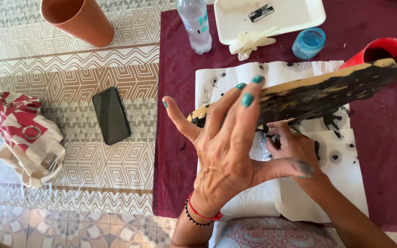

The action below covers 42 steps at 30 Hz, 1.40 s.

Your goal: Painting and wiping a wooden elephant cutout using a scraper and a cloth to create a weathered effect

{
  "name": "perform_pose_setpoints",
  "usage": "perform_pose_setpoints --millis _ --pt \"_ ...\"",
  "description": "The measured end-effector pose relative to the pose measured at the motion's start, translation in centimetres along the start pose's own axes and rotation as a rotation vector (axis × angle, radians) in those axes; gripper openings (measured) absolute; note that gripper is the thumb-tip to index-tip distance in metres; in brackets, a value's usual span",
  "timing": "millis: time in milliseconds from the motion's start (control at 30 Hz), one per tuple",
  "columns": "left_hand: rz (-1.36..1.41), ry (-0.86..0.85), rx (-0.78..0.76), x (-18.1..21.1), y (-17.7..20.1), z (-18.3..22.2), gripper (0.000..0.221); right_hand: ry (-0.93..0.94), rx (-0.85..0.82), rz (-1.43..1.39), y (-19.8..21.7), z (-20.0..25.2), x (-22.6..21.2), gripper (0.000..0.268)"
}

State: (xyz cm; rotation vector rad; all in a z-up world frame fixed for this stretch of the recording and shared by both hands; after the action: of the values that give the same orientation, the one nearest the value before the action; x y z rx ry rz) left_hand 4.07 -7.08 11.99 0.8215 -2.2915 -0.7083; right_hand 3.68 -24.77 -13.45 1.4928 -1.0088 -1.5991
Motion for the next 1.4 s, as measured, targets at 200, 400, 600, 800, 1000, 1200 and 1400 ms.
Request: perform_pose_setpoints --millis 200,400,600,800,1000,1200,1400 --pt "0.124 -0.03 0.081 -0.3 0.6 0.6 0.117 -0.041 0.067 -0.394 8.5 3.5 -3.4 0.038" --pt "0.2 -0.042 0.082 -1.0 0.2 1.3 0.13 0.305 0.441 -0.545 20.4 4.1 -11.4 0.027" --pt "0.213 -0.063 0.105 -0.9 0.2 1.5 0.127 0.647 0.629 -0.264 20.5 2.9 -12.8 0.037" --pt "0.229 -0.052 0.133 -0.9 0.2 1.2 0.125 0.753 0.704 0.083 18.6 3.3 -12.3 0.033" --pt "0.215 -0.061 0.164 -0.7 0.4 1.0 0.121 0.982 0.791 0.364 20.0 4.0 -14.8 0.032" --pt "0.184 -0.077 0.173 -0.6 0.6 1.0 0.119 0.889 0.702 0.257 20.7 4.1 -12.6 0.037" --pt "0.188 -0.066 0.142 -0.9 0.1 1.3 0.124 0.874 0.785 0.143 21.0 4.2 -12.1 0.041"
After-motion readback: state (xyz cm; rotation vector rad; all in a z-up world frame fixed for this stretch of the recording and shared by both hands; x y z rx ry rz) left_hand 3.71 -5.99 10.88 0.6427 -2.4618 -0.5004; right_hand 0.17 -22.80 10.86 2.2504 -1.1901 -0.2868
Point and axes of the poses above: each hand's wrist, its own z-axis away from the middle knuckle, its own y-axis out of the back of the hand, x = y × z, the point moved 9 cm from there along -z, towards the middle knuckle, and after that the axes turned 2 degrees about y, right-handed, at the moved point
